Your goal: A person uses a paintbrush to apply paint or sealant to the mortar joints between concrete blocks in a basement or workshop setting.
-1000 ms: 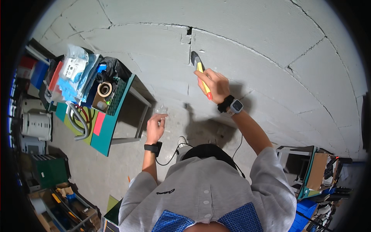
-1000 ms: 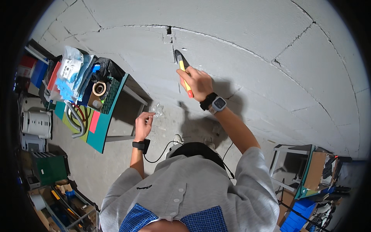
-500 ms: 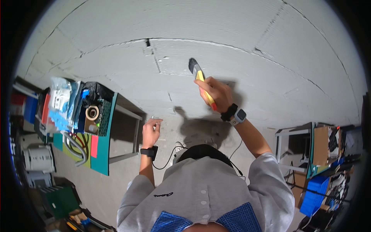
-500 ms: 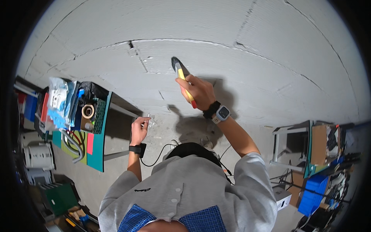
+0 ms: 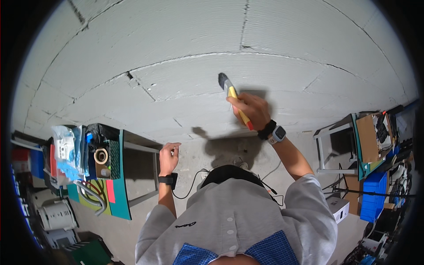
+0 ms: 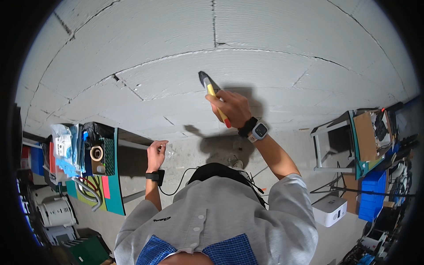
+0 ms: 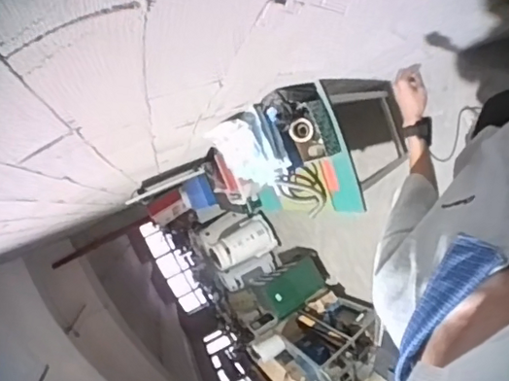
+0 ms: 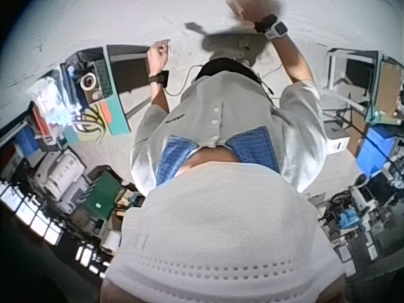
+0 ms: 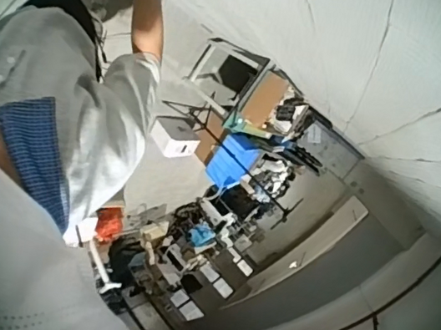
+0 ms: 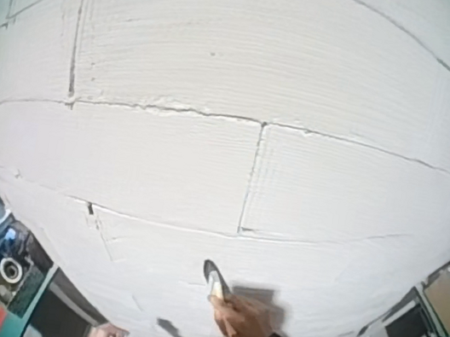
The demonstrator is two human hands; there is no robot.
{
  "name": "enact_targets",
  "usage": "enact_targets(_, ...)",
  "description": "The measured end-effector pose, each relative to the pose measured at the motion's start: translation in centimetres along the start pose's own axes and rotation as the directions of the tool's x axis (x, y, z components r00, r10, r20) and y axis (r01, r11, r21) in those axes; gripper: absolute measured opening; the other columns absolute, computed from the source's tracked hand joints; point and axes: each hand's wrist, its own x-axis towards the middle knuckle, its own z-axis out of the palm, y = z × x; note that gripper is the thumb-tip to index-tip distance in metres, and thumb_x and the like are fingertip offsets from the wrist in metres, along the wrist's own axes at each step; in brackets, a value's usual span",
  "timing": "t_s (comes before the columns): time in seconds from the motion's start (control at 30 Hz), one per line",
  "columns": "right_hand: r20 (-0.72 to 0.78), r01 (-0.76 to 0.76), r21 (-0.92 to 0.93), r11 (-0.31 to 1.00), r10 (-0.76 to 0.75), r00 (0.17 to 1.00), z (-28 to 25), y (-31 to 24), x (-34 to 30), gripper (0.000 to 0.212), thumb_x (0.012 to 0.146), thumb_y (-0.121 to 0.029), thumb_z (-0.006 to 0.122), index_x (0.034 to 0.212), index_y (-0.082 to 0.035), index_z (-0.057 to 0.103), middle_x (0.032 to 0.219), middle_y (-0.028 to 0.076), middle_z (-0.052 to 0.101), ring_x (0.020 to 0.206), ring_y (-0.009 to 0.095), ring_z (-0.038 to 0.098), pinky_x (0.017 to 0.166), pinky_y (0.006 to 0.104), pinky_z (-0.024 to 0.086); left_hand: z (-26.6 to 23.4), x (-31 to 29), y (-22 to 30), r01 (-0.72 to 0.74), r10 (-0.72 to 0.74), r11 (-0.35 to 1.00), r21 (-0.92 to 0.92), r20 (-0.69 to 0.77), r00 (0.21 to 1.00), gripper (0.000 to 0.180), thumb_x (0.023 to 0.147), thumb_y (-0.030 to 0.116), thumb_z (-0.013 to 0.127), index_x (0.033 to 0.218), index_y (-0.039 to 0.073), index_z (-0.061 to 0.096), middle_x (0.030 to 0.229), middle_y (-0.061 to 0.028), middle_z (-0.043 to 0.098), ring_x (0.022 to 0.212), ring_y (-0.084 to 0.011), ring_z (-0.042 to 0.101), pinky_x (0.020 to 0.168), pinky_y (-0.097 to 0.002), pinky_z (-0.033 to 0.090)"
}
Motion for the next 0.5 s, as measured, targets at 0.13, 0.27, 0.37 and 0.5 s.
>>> enact_targets(0.13,-0.093,-0.094,-0.099,0.991,0.085,0.992,-1.9,3.9,-2.8,0.027,0.087,-0.014,0.074,0.113,-0.021,0.076,0.093,0.000,0.073,0.072,0.017,0.070,0.061,0.0315,0.057,0.2,1.0,0.7,-0.011,0.011,1.000,-0.001,0.006,1.000,0.017,0.096,0.004,0.065,0.108,0.003,0.077,0.096,-0.0142,0.072,0.072,-0.0236,0.066,0.067,-0.0331,0.053)
enact_targets(0.27,-0.168,-0.197,-0.080,0.977,0.181,0.969,-4.8,4.8,-4.8,0.027,0.084,-0.005,0.072,0.109,-0.014,0.077,0.086,0.005,0.072,0.065,0.022,0.069,0.058,0.0339,0.054,0.4,1.0,0.5,-0.071,0.071,0.997,0.036,-0.007,0.997,0.016,0.096,0.004,0.065,0.107,0.003,0.076,0.094,-0.0143,0.071,0.071,-0.0231,0.066,0.067,-0.0326,0.053)
enact_targets(0.37,-0.195,-0.242,-0.035,0.970,0.231,0.953,-4.6,3.4,-4.5,0.027,0.085,-0.005,0.071,0.110,-0.014,0.077,0.085,0.006,0.071,0.063,0.023,0.068,0.058,0.0347,0.054,1.1,1.2,1.2,-0.081,0.078,0.995,0.054,0.043,0.996,0.017,0.094,0.005,0.064,0.105,0.004,0.077,0.098,-0.0168,0.073,0.076,-0.0304,0.069,0.071,-0.0384,0.054)
enact_targets(0.5,-0.204,-0.079,0.013,0.997,0.079,0.976,-4.4,4.7,-3.4,0.025,0.086,-0.007,0.070,0.110,-0.014,0.077,0.086,0.007,0.071,0.065,0.023,0.068,0.058,0.0353,0.054,1.6,2.3,2.0,-0.034,0.029,0.998,0.049,0.102,0.994,0.018,0.094,0.003,0.065,0.106,0.005,0.077,0.098,-0.0172,0.073,0.075,-0.0298,0.068,0.071,-0.0384,0.054)
